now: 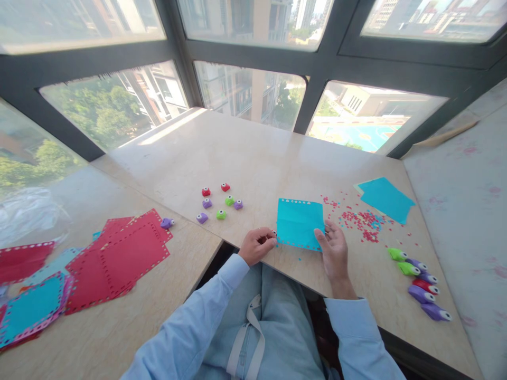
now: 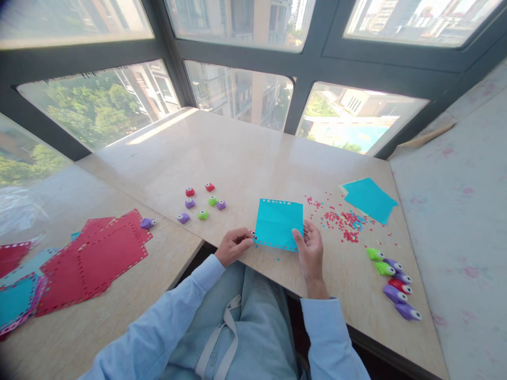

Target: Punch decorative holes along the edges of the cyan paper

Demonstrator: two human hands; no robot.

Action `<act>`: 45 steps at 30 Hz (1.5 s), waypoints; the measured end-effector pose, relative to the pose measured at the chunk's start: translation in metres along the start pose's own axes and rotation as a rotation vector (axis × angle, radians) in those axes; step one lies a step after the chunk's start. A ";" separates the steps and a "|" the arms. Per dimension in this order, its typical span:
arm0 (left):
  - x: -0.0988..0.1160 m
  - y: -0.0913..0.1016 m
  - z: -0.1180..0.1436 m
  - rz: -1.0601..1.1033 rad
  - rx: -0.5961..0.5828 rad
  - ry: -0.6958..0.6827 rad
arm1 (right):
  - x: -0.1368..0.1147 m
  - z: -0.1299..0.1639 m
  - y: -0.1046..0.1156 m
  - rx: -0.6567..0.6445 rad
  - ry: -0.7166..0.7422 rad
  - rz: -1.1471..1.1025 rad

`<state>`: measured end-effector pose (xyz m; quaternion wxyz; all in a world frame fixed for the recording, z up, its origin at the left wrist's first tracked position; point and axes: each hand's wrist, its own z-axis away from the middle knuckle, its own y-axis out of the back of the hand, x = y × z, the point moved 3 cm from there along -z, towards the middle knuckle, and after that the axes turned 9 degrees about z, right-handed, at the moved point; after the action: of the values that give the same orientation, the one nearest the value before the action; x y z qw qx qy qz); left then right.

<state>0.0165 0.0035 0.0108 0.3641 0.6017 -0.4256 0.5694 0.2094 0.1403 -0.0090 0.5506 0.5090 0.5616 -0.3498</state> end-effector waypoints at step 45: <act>-0.003 0.002 0.001 0.080 0.069 0.088 | -0.056 0.034 -0.037 -0.119 0.952 0.455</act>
<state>0.0150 0.0026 0.0081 0.3384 0.5710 -0.4130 0.6236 0.1763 0.0885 0.0342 0.3248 0.6883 0.6436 0.0808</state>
